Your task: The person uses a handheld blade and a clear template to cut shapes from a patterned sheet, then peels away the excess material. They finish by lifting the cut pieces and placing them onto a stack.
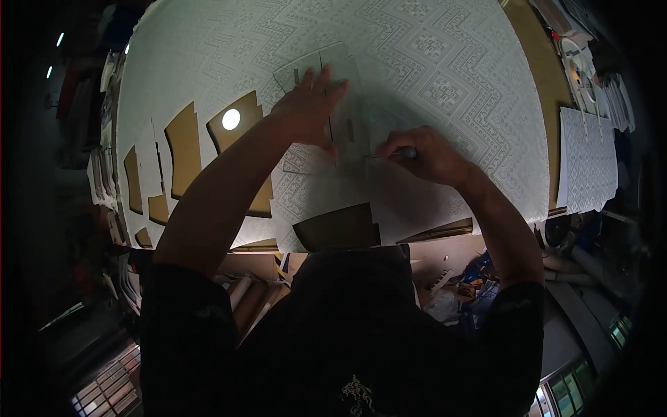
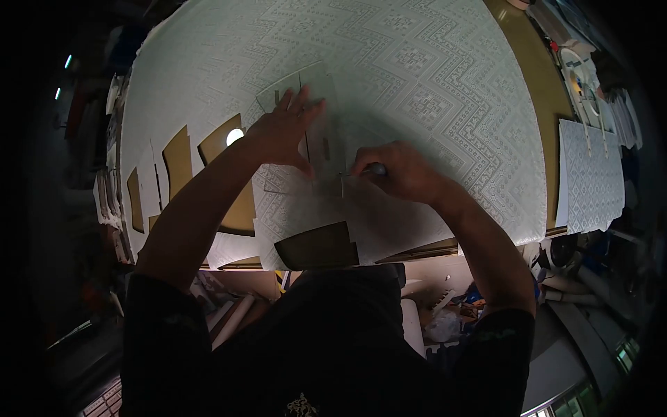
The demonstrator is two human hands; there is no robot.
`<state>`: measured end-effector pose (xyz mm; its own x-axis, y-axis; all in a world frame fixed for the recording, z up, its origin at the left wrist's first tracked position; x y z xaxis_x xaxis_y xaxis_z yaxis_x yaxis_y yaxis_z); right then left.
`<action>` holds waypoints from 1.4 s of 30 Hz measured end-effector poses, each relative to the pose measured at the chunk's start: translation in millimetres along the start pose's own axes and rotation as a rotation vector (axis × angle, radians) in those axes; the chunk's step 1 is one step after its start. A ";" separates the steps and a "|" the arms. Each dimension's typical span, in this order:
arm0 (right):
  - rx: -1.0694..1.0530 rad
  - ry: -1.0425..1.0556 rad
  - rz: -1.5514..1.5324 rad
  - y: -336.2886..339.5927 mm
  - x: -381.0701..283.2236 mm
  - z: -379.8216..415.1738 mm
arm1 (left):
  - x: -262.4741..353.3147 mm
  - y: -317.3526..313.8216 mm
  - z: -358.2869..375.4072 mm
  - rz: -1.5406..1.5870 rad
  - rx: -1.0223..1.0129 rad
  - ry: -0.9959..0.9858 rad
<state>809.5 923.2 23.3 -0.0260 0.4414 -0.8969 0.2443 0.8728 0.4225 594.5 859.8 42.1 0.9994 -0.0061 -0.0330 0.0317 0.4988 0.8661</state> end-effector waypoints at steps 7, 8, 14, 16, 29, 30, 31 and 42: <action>0.165 -0.175 -0.104 1.4 -13.8 15.3 | -2.9 -2.9 -0.7 0.019 0.006 -0.013; 0.167 -0.180 -0.092 -6.5 -19.8 19.6 | -3.8 -5.4 -1.4 0.016 0.012 -0.022; 0.701 -0.436 -0.038 -46.4 -34.8 38.8 | -7.0 -8.5 -2.0 0.011 0.089 -0.056; 0.813 -0.504 0.029 -59.2 -42.0 40.2 | -6.2 -11.1 -2.9 0.006 0.082 -0.063; 0.951 -0.631 0.340 -76.2 -71.0 13.5 | -9.2 -8.4 -3.3 0.020 0.072 -0.008; 0.954 -0.652 0.348 -76.6 -71.5 12.6 | -9.4 -7.2 -3.1 0.026 0.075 -0.011; 0.957 -0.675 0.353 -77.4 -71.9 12.7 | -9.3 -7.0 -2.8 0.026 0.067 -0.006; 0.935 -0.701 0.348 -75.0 -75.8 5.5 | -9.0 -8.0 -2.4 0.032 0.054 0.019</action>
Point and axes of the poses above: each hand's wrist, its own z-axis away from the middle knuckle, its own y-axis out of the back of the hand, x = y × z, the point moved 5 cm from there along -z, towards the middle knuckle, and after that the axes turned 3 degrees about -z, right-handed, at the moved point
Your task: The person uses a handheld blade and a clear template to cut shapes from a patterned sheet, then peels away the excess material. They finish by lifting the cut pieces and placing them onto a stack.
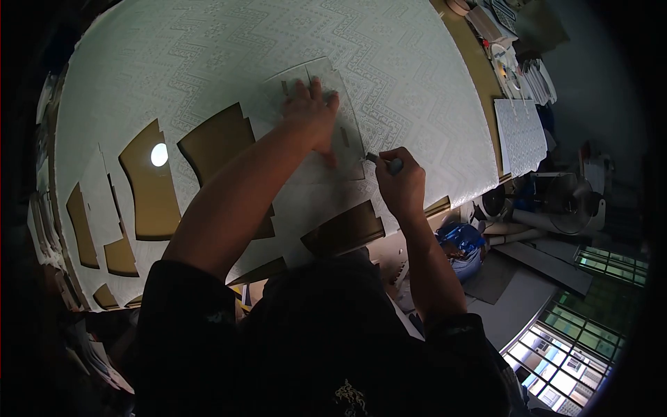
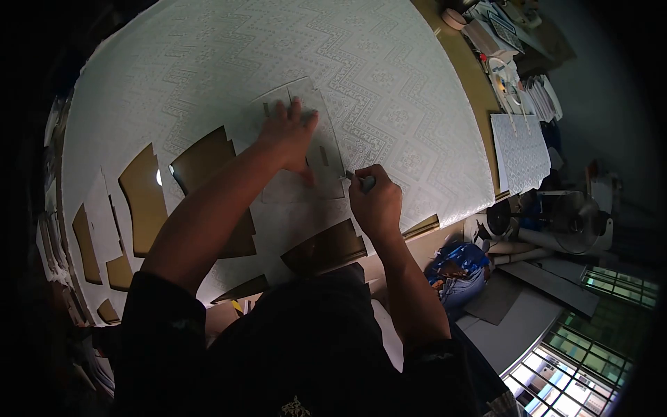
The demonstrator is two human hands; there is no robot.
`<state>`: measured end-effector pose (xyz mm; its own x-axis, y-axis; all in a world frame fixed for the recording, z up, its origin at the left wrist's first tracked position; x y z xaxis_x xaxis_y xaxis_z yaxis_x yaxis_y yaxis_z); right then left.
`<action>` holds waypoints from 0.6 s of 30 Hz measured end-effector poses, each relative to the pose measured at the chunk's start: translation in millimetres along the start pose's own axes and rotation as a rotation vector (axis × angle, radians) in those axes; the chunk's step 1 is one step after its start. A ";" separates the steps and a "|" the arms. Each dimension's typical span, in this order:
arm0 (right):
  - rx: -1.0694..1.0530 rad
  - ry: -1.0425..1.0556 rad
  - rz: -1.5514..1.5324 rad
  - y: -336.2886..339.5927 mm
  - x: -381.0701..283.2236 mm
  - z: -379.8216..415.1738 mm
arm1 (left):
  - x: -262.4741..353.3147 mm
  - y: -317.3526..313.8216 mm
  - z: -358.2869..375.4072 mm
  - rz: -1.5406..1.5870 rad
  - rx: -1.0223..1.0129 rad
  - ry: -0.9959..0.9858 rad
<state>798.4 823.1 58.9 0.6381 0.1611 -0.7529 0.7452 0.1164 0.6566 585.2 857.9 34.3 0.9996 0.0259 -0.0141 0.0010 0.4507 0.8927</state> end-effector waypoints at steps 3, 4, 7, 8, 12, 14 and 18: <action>0.068 0.016 -0.031 -4.9 7.9 9.0 | 1.1 4.8 2.3 -0.009 0.031 -0.022; 0.120 0.023 -0.044 -7.7 14.1 15.4 | 1.8 5.5 3.3 0.003 0.023 -0.027; 0.138 0.048 -0.116 -16.0 23.6 4.7 | 1.5 5.5 3.1 0.014 0.015 -0.026; 0.135 0.065 -0.162 -18.2 21.0 -3.2 | 2.1 5.2 2.8 0.009 0.011 -0.034; 0.105 0.133 -0.144 -38.7 3.4 -62.6 | 2.7 6.4 3.7 0.020 0.012 -0.036; 0.114 0.130 -0.124 -54.1 -6.4 -96.2 | 3.8 7.6 3.5 0.014 0.002 -0.038; 0.100 0.137 -0.138 -81.2 -12.7 -136.0 | 4.9 8.7 4.5 0.022 0.022 -0.033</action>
Point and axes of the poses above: each hand's wrist, its own z-axis away from the middle knuckle, its own y-axis out of the back of the hand, x = y × z, the point moved 5 cm from there along -z, towards the middle knuckle, and after that the axes turned 3 degrees about -z, right-handed, at the moved point
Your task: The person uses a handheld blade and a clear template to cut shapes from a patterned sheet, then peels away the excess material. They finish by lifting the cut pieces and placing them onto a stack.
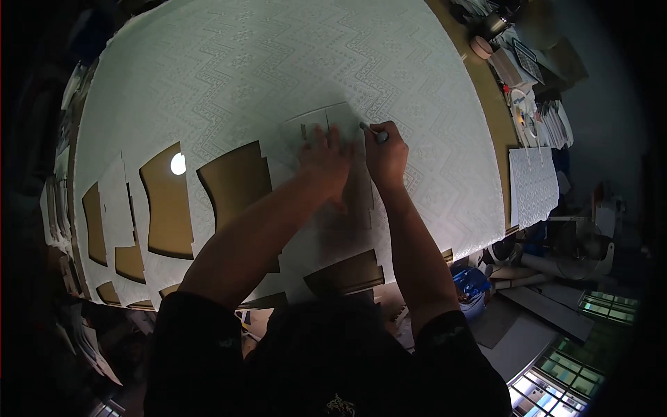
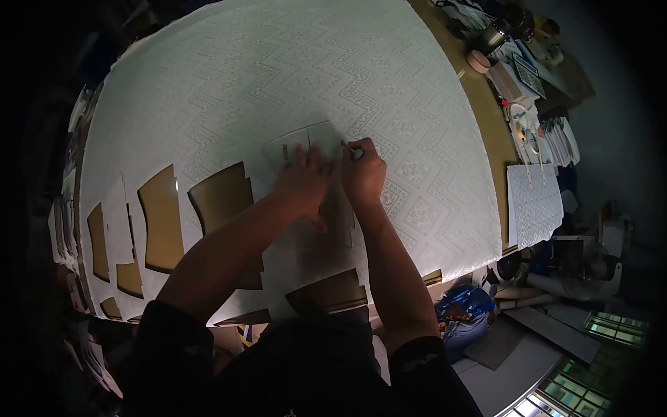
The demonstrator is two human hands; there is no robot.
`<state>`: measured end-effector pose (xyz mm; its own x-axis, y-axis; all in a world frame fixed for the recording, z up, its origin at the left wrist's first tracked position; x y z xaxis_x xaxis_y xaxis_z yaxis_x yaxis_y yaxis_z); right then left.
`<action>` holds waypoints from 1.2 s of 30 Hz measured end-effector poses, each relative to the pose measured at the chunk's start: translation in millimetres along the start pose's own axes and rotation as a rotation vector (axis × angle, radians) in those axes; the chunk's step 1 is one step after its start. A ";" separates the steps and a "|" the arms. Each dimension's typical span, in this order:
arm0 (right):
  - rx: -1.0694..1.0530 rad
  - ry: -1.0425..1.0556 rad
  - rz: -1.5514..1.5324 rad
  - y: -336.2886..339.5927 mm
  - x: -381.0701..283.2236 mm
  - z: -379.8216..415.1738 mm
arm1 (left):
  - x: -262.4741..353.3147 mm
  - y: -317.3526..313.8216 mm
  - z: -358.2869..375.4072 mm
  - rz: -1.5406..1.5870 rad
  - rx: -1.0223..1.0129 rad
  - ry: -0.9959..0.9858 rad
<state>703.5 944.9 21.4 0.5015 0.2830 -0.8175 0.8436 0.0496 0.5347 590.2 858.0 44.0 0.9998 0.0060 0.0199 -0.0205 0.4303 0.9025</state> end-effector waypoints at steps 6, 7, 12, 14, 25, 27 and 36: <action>0.037 0.034 -0.021 -15.7 6.4 -11.1 | -1.7 7.3 2.2 0.062 -0.061 0.038; 0.054 0.062 -0.062 -14.7 7.6 -8.2 | -1.2 5.8 2.1 0.074 -0.068 0.036; 0.038 0.102 -0.102 -12.8 13.2 -11.9 | -2.2 3.3 2.1 0.119 -0.059 0.059; 0.012 0.061 -0.052 -12.5 12.8 -11.8 | -2.8 3.3 3.3 0.144 -0.060 0.059; -0.303 0.044 -0.208 -12.9 33.2 -57.3 | -6.1 -2.2 2.8 0.178 -0.007 0.075; -0.371 0.100 -0.141 0.2 29.5 -75.6 | -2.6 -2.4 2.9 0.166 0.000 0.051; -1.061 0.322 -0.066 -6.8 -12.2 -139.4 | 2.8 2.4 -2.6 -0.021 -0.080 0.009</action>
Point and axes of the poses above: each hand's wrist, its own z-axis away from the middle knuckle, its own y-axis out of the back of the hand, x = y × z, the point moved 5 cm from there along -z, towards the middle knuckle, and after that the axes turned 3 degrees about -z, right-handed, at the moved point
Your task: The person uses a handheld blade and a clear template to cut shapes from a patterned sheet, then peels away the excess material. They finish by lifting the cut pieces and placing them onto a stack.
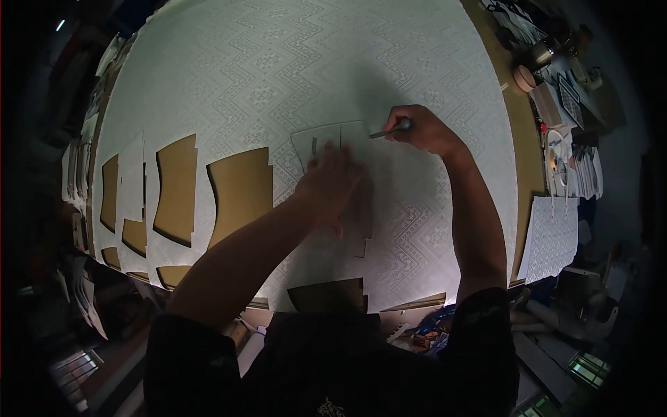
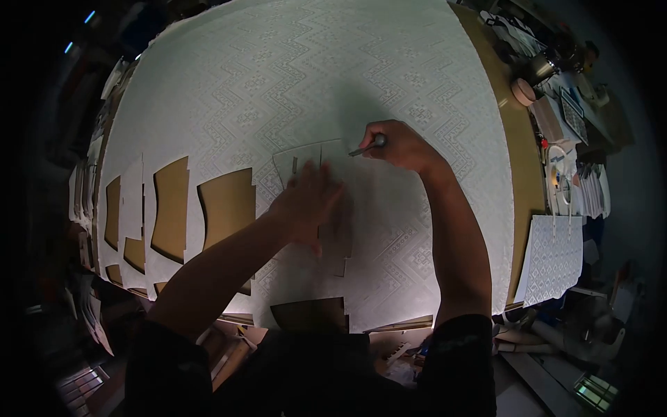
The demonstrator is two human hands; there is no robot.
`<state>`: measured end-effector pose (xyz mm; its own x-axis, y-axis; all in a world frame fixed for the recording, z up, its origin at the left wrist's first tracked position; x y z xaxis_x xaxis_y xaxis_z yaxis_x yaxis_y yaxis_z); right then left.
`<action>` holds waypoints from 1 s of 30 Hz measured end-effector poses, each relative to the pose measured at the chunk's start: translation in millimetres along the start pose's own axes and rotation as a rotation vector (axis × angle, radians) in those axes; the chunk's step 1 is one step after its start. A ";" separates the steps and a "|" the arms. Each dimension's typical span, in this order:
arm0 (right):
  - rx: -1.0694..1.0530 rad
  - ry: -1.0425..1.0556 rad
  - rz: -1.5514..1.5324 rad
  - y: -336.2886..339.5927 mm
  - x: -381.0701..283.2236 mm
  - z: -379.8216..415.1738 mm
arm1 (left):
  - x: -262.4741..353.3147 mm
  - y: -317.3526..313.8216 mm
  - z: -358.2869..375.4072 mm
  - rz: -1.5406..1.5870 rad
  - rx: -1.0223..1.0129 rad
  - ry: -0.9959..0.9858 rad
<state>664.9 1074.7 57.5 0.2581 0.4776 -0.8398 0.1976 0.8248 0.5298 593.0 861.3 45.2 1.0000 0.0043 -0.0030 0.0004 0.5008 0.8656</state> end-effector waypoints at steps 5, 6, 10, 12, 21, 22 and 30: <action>-0.090 0.062 -0.087 0.4 19.0 -7.1 | 0.9 1.5 -2.6 0.003 0.002 -0.005; -0.097 0.061 -0.101 -0.9 24.2 -6.2 | 1.3 -0.5 -2.7 0.005 -0.013 -0.002; -0.115 0.095 -0.158 -1.5 33.0 -5.8 | 2.1 0.6 -5.5 0.008 -0.033 0.005; -0.110 0.120 -0.171 -4.1 35.5 -7.0 | 3.2 0.0 -4.5 0.006 -0.064 0.001; -0.081 0.143 -0.335 -14.9 37.2 7.2 | 4.0 -2.7 -4.2 -0.004 -0.042 0.047; -0.003 0.120 -0.295 -15.0 36.8 12.9 | 2.7 -4.6 -5.2 0.010 -0.012 0.039; 0.346 0.085 -0.237 -47.2 39.8 35.0 | 1.3 -0.7 -0.3 0.069 0.033 0.032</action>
<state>699.0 1044.2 3.2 0.0918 0.3223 -0.9422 0.5513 0.7714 0.3177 594.3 861.2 44.4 0.9969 0.0661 0.0416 -0.0678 0.4691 0.8805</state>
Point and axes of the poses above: each hand's wrist, its own z-axis away from the middle knuckle, its own y-axis out of the back of the hand, x = y × z, the point moved 5 cm from there along -z, towards the middle knuckle, and after that the axes turned 3 degrees about -z, right-handed, at the moved point
